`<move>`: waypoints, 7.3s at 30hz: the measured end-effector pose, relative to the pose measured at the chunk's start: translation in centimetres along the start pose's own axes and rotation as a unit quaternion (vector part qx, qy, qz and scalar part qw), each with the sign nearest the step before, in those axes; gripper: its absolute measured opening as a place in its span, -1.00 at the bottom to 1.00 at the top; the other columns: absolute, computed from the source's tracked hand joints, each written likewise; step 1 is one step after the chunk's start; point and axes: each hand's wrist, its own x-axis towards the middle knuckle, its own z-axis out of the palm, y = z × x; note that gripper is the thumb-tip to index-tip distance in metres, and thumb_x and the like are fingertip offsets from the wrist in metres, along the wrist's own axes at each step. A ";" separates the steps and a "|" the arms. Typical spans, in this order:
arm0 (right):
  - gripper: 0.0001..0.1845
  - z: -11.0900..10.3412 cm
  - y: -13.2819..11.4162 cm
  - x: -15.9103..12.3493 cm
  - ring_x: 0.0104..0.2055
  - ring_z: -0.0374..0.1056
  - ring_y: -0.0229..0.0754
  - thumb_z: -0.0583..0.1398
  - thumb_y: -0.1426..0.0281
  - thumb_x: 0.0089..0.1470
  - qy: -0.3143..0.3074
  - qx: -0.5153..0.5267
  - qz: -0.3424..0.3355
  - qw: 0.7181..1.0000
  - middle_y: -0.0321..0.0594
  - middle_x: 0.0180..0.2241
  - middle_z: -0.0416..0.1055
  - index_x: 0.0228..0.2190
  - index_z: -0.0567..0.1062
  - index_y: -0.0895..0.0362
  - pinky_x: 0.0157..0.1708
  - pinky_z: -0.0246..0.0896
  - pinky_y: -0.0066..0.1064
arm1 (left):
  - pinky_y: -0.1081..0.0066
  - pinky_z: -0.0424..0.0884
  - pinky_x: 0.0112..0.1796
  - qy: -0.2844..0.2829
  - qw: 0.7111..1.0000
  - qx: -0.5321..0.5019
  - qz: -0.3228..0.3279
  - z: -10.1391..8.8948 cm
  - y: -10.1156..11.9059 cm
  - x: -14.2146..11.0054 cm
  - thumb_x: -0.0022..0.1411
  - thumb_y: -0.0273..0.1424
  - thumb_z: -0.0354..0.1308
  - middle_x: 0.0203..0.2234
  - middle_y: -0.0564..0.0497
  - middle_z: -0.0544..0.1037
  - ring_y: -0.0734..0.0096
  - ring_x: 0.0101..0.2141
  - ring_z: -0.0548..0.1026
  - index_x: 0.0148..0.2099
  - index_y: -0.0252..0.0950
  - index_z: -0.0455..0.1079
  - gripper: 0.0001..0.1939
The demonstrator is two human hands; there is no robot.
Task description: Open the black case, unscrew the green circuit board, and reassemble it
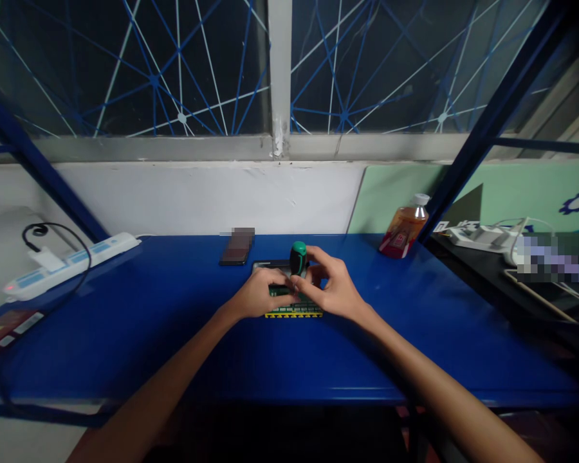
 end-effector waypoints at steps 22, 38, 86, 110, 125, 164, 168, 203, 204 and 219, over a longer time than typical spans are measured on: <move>-0.77 0.3 -0.1 0.0 -0.57 0.28 -0.33 0.23 0.32 0.01 0.003 -0.012 -0.011 1.000 -0.33 -0.52 0.35 -0.26 0.40 0.14 -0.61 0.21 -0.48 | 0.32 0.40 -0.21 -0.004 1.000 0.010 0.005 0.0 0.0 0.0 0.16 -0.33 0.20 -0.40 -0.06 0.56 0.32 -0.32 0.50 -0.29 -0.33 0.53 -0.83; -0.61 -0.2 -0.1 0.0 -0.55 0.32 -0.32 0.22 0.33 0.01 -0.010 0.013 -0.018 1.000 -0.32 -0.45 0.37 -0.09 0.36 0.13 -0.57 0.25 -0.45 | 0.33 0.40 -0.19 -0.030 0.999 -0.018 -0.013 -0.2 0.2 -0.2 0.21 -0.38 0.15 -0.37 -0.05 0.58 0.31 -0.30 0.52 -0.28 -0.34 0.54 -0.83; -0.60 -0.4 -0.2 0.2 -0.60 0.27 -0.38 0.28 0.29 -0.04 -0.007 0.020 0.021 1.000 -0.30 -0.41 0.41 -0.14 0.36 0.11 -0.61 0.19 -0.48 | 0.29 0.39 -0.16 -0.002 1.000 0.006 -0.003 -0.1 -0.3 -0.2 0.13 -0.32 0.27 -0.39 -0.05 0.56 0.29 -0.27 0.51 -0.27 -0.32 0.56 -0.83; -0.77 -1.2 -0.2 0.4 -0.60 0.19 -0.34 0.28 0.32 -0.02 -0.130 0.120 0.092 0.980 -0.40 -0.61 0.28 -0.35 0.37 0.14 -0.59 0.10 -0.45 | 0.34 0.39 -0.19 -0.057 0.998 -0.032 -0.015 -0.4 0.4 0.1 0.21 -0.39 0.18 -0.39 -0.04 0.60 0.33 -0.31 0.53 -0.32 -0.31 0.57 -0.84; -0.65 0.1 0.2 0.5 -0.58 0.13 -0.36 0.35 0.26 -0.12 -0.031 -0.002 0.053 0.998 -0.44 -0.60 0.22 -0.47 0.28 0.11 -0.59 0.02 -0.47 | 0.34 0.39 -0.21 -0.073 0.997 -0.030 -0.017 -0.2 0.2 0.0 0.24 -0.39 0.13 -0.35 -0.08 0.59 0.30 -0.29 0.52 -0.27 -0.34 0.55 -0.81; -0.66 0.2 -0.1 0.4 -0.57 0.15 -0.32 0.21 0.17 0.03 0.030 -0.082 0.001 0.996 -0.37 -0.62 0.24 -0.58 0.29 0.10 -0.54 0.03 -0.42 | 0.36 0.42 -0.22 -0.024 1.000 -0.003 0.004 0.1 -0.9 -0.1 0.18 -0.32 0.22 -0.37 -0.05 0.61 0.33 -0.31 0.53 -0.32 -0.30 0.57 -0.83; -0.70 -0.3 0.3 0.5 -0.57 0.16 -0.31 0.21 0.18 0.04 0.050 -0.072 0.022 0.996 -0.35 -0.60 0.27 -0.55 0.35 0.12 -0.54 0.05 -0.43 | 0.28 0.41 -0.13 0.001 1.000 0.013 0.016 -0.1 -0.5 -0.1 0.13 -0.30 0.27 -0.25 -0.10 0.59 0.28 -0.22 0.52 -0.16 -0.31 0.54 -0.75; -0.73 -8.6 5.7 1.3 -0.43 0.40 -0.10 0.21 0.17 -0.19 0.130 -0.320 0.264 0.901 -0.20 -0.56 0.47 -0.50 0.54 0.11 -0.53 0.13 -0.38 | 0.03 0.23 0.02 -0.034 0.972 0.226 0.062 2.2 -0.9 -0.6 0.08 -0.13 0.28 0.00 -0.13 0.47 0.06 0.03 0.38 -0.02 -0.20 0.49 -0.57; -0.73 -8.5 5.7 1.2 -0.43 0.40 -0.10 0.21 0.17 -0.19 0.130 -0.320 0.263 0.901 -0.19 -0.56 0.47 -0.51 0.54 0.11 -0.52 0.13 -0.38 | 0.03 0.24 0.02 -0.034 0.971 0.226 0.062 2.2 -0.9 -0.5 0.08 -0.13 0.28 0.00 -0.13 0.47 0.06 0.03 0.38 -0.02 -0.20 0.49 -0.57; -0.79 -7.4 3.5 1.5 -0.68 0.30 -0.27 0.26 0.29 -0.12 0.154 -0.019 0.170 0.973 -0.30 -0.70 0.35 -0.57 0.41 0.18 -0.63 0.16 -0.42 | 0.13 0.36 -0.08 0.055 0.989 0.120 0.061 2.6 -0.4 -0.1 0.16 -0.27 0.25 -0.18 -0.08 0.55 0.21 -0.13 0.48 -0.17 -0.24 0.53 -0.79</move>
